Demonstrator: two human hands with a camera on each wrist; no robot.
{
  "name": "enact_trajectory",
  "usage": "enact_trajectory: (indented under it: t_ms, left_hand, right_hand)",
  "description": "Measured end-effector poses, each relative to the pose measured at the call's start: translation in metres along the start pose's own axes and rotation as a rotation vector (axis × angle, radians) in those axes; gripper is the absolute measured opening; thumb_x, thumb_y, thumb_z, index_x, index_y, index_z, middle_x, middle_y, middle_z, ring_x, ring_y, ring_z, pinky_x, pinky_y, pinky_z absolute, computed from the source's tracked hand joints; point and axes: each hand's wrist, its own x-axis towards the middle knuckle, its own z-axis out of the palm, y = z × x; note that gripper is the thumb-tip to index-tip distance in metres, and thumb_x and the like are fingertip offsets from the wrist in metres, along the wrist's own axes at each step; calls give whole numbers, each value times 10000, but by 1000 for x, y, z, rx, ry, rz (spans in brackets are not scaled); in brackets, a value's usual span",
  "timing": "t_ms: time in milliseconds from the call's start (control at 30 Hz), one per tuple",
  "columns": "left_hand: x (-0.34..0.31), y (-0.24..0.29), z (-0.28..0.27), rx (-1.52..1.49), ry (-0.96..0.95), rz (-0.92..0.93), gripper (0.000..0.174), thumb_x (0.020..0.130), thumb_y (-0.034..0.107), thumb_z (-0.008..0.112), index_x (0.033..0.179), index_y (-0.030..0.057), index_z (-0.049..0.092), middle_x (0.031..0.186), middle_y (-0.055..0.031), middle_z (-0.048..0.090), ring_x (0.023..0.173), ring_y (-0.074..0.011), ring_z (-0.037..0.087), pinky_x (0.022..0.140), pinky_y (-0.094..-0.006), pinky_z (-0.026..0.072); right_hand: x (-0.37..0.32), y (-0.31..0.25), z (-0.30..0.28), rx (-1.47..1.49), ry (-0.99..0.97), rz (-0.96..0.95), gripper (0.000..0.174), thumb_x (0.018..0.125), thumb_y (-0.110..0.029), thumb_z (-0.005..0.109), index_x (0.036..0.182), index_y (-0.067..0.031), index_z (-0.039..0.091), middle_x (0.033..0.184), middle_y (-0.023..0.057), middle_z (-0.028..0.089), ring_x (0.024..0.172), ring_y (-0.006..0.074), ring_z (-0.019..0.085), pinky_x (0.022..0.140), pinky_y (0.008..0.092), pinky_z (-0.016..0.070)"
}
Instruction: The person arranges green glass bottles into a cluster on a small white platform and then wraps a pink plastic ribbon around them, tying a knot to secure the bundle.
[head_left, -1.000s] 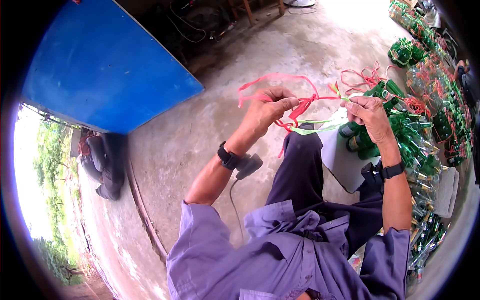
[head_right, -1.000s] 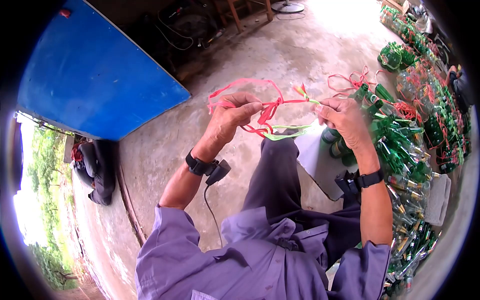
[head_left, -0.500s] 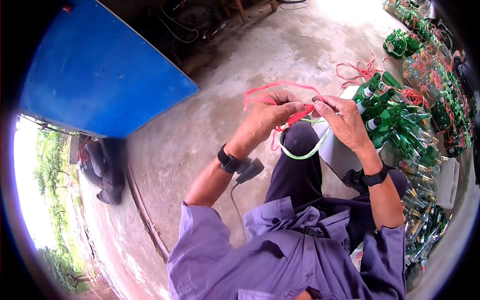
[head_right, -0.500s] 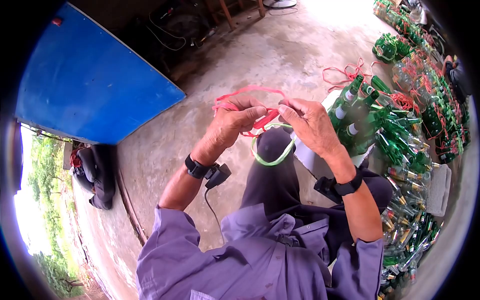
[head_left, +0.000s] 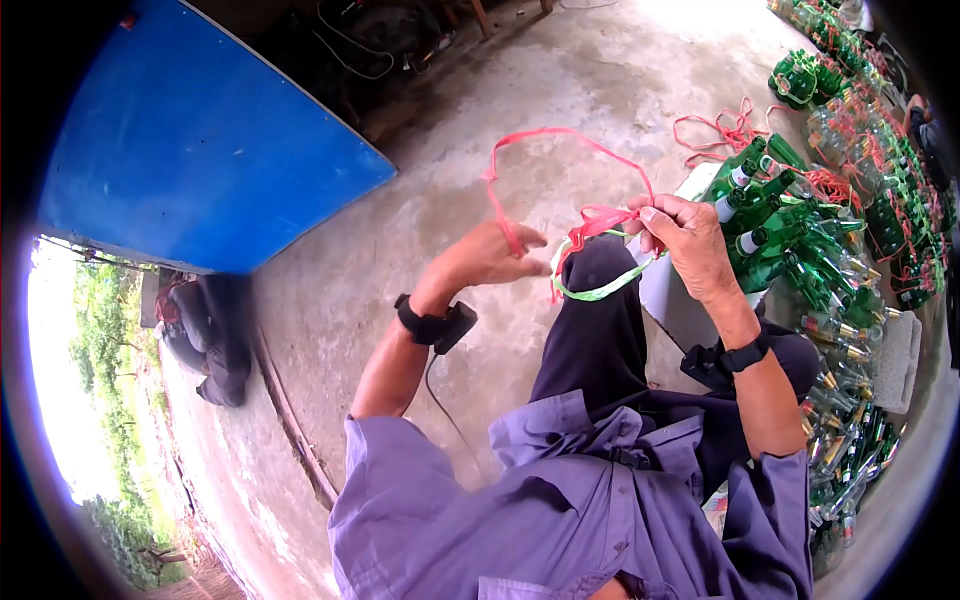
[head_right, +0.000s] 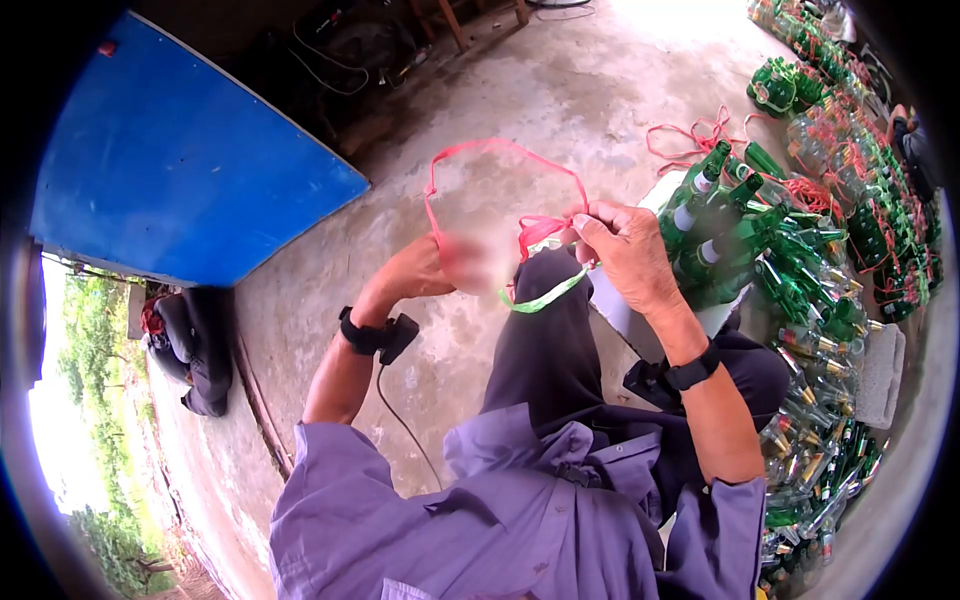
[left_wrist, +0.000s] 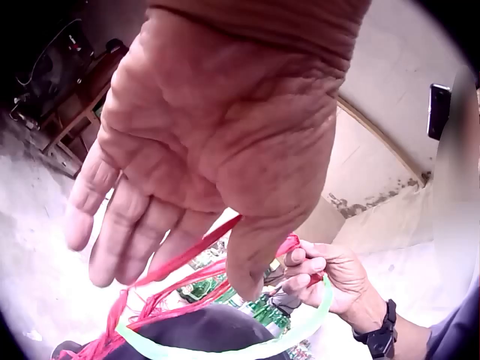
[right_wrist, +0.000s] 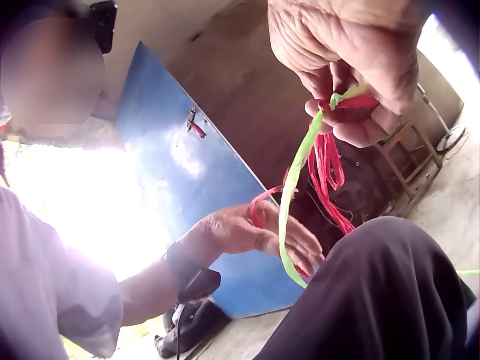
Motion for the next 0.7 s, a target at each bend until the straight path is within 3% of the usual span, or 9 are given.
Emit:
enact_trajectory:
  t_ms: [33, 100, 133, 233, 367, 433, 467, 533, 700]
  left_hand:
    - [-2, 11, -8, -1, -1, -3, 528, 796, 441, 704, 1095, 6, 686, 994, -179, 705, 910, -281, 660, 809, -348, 508]
    - [-5, 44, -31, 84, -373, -337, 413, 818, 395, 732, 1000, 24, 714, 891, -105, 712, 925, -217, 659, 779, -351, 506]
    - [-11, 42, -29, 23, -308, -318, 433, 795, 452, 739, 839, 22, 728, 755, -85, 697, 750, -222, 672, 653, -354, 503]
    - [-17, 38, -31, -302, -311, -567, 431, 808, 464, 728, 780, 34, 722, 732, -69, 687, 633, -223, 655, 598, -348, 488]
    - [-20, 26, -31, -38, -218, -689, 415, 814, 456, 723, 786, 42, 710, 689, -68, 659, 545, -226, 623, 550, -348, 470]
    - [-30, 36, -26, 795, -115, -392, 372, 820, 412, 730, 829, 41, 699, 684, -88, 642, 563, -211, 626, 539, -334, 469]
    - [-32, 43, -22, 792, -119, -395, 372, 820, 412, 730, 829, 41, 699, 684, -88, 642, 563, -211, 626, 539, -334, 469]
    - [-26, 65, -8, 431, 400, -152, 309, 817, 340, 748, 853, 38, 689, 710, -116, 636, 572, -215, 625, 539, -332, 475]
    - [17, 86, 22, 19, 473, 50, 274, 814, 173, 751, 1036, 31, 679, 859, -113, 683, 601, -187, 612, 569, -310, 485]
  right_hand:
    - [0, 2, -2, 24, -16, 29, 213, 932, -94, 547, 1006, 58, 676, 779, 49, 682, 609, 67, 556, 573, 225, 457]
    - [1, 6, -3, 92, -23, 46, 204, 927, -88, 553, 1001, 58, 676, 777, 48, 676, 605, 64, 545, 564, 219, 446]
    - [1, 7, -3, 160, -28, 60, 196, 921, -81, 559, 996, 57, 676, 776, 46, 669, 600, 60, 534, 555, 212, 435]
    - [-1, 8, -4, 164, -66, 81, 193, 913, -72, 570, 1005, 64, 672, 786, 55, 667, 598, 64, 525, 544, 205, 419]
    - [-2, 9, -3, 154, -107, 87, 221, 937, -72, 559, 1070, 69, 665, 819, 74, 678, 611, 61, 536, 547, 189, 410]
    - [-3, 11, -2, 149, -113, 115, 222, 931, -64, 561, 1075, 70, 665, 816, 76, 674, 607, 63, 533, 539, 192, 403]
    - [-3, 13, -2, 149, -115, 119, 222, 931, -64, 561, 1075, 70, 665, 816, 76, 674, 607, 63, 533, 539, 192, 403]
    - [-2, 15, 0, 201, -139, 130, 221, 931, -63, 565, 1075, 70, 666, 813, 79, 670, 595, 64, 524, 527, 194, 394]
    - [-7, 11, 8, 204, -165, 163, 210, 919, -80, 585, 1051, 57, 672, 788, 51, 661, 610, 44, 513, 544, 193, 390]
